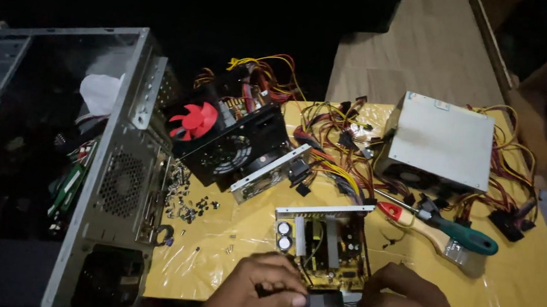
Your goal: Disassembling and cleaning a computer power supply unit using a screwdriver and a brush.
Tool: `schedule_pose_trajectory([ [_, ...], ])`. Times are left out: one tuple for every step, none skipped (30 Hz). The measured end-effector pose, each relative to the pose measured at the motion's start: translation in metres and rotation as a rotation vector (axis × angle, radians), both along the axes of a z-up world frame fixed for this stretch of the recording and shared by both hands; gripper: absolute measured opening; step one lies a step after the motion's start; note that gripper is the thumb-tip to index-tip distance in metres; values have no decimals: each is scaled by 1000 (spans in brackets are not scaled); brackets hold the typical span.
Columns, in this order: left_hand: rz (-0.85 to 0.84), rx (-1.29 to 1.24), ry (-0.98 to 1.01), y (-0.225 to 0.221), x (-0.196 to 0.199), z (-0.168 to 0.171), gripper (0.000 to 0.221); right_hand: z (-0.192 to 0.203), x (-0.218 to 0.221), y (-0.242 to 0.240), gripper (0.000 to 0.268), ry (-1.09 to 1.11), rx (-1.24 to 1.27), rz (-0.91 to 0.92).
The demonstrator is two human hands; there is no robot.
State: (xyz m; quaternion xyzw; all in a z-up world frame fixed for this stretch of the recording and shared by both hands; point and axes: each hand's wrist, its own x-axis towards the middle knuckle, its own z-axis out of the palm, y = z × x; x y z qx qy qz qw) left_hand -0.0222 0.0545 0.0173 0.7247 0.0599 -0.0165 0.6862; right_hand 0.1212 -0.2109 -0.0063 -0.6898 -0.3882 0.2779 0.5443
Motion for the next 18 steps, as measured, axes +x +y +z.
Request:
schedule_pose_trajectory([
  [10, -38, 26, 0, 3, 1, 9, -19, 3, -6, 13, 311, -20, -127],
  [3, -31, 26, -1, 4, 2, 9, -7, 4, -1, 13, 311, -13, -133],
  [-4, -41, 83, -1, 5, 2, 10, 6, 6, 5, 10, -126, 113, 40],
  [-11, -50, 141, -2, 6, 2, 12, 18, 8, 10, 16, -570, 232, 206],
  [-17, -46, 145, -3, 7, -2, 12, 18, 10, 11, 16, -567, 234, 200],
  [5, -81, 187, -5, 8, -7, 10, 18, 12, 13, 17, -570, 302, 223],
  [30, -117, 231, -6, 8, -12, 8, 18, 13, 14, 19, -570, 369, 249],
  [27, -117, 238, -8, 6, -14, 8, 15, 13, 13, 19, -564, 369, 244],
  [29, -123, 242, -8, 5, -17, 10, 11, 15, 12, 17, -564, 258, 224],
  [31, -130, 247, -8, 4, -19, 12, 8, 16, 11, 18, -561, 146, 204],
  [27, -125, 244, -9, 4, -18, 12, 8, 16, 12, 18, -565, 148, 199],
  [88, -139, 246, -10, 4, -17, 15, 7, 16, 13, 14, -555, 143, 133],
  [153, -156, 251, -12, 2, -16, 19, 6, 15, 14, 13, -541, 135, 72],
  [153, -156, 252, -13, 4, -18, 19, 29, -1, 15, 13, -540, 135, 71],
  [218, -273, 234, -14, 7, -19, 16, 53, -17, 18, 25, -619, 198, -140],
  [282, -391, 215, -14, 10, -20, 14, 78, -33, 20, 38, -692, 260, -353],
  [275, -383, 202, -14, 16, -16, 14, 63, -14, 21, 38, -704, 270, -360],
  [340, -460, 258, -14, 21, -12, 14, 49, 6, 23, 26, -694, 249, -269],
])
